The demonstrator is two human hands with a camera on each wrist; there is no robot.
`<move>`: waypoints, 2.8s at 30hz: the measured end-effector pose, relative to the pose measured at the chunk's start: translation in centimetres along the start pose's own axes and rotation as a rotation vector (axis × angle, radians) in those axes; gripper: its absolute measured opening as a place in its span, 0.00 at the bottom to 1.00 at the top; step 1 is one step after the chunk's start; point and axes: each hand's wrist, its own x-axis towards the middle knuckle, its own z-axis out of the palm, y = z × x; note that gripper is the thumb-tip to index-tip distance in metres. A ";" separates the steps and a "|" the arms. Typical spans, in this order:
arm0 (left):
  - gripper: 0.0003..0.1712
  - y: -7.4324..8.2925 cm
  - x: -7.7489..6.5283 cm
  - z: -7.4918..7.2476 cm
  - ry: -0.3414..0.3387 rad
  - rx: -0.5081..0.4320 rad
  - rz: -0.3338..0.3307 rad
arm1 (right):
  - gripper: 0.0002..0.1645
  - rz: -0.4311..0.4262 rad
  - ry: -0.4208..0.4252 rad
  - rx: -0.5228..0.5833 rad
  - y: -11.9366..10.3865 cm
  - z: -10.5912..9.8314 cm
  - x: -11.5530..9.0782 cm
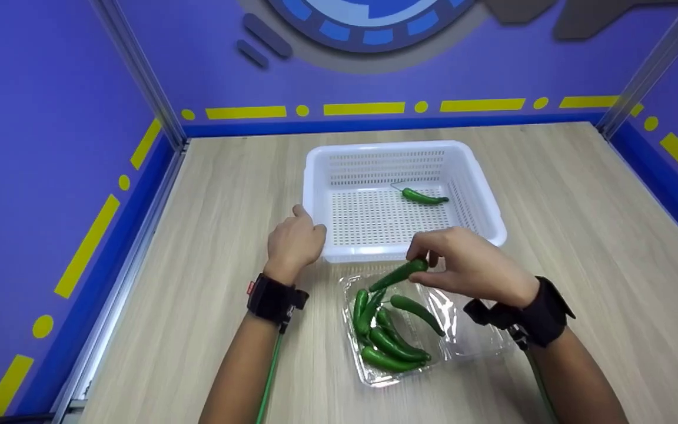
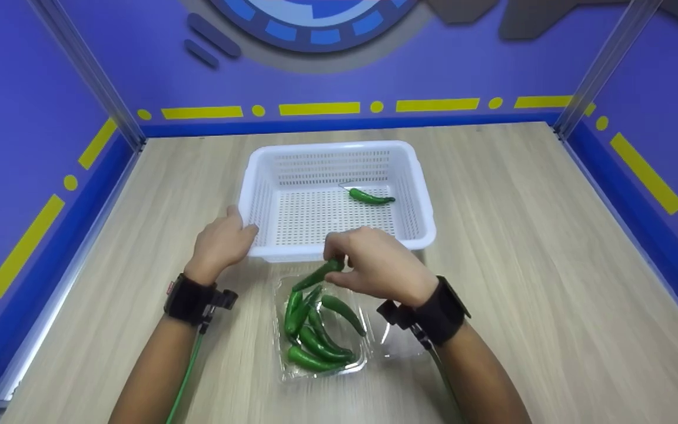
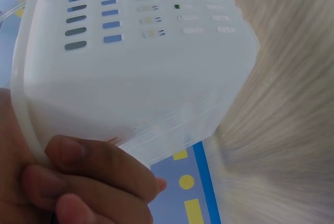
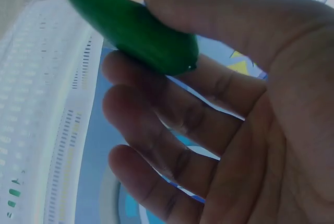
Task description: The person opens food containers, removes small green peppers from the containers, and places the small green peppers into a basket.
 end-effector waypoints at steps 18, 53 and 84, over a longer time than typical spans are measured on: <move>0.38 0.2 -0.2 -0.1 0.010 -0.016 0.003 | 0.14 0.048 0.024 0.028 0.5 -0.9 -0.3; 0.39 0.1 0.2 0.0 -0.002 -0.001 0.000 | 0.10 0.233 0.186 -0.007 7.0 -4.3 1.8; 0.41 0.1 0.3 -0.2 -0.001 -0.003 -0.002 | 0.11 0.373 0.111 -0.131 12.3 -3.8 6.4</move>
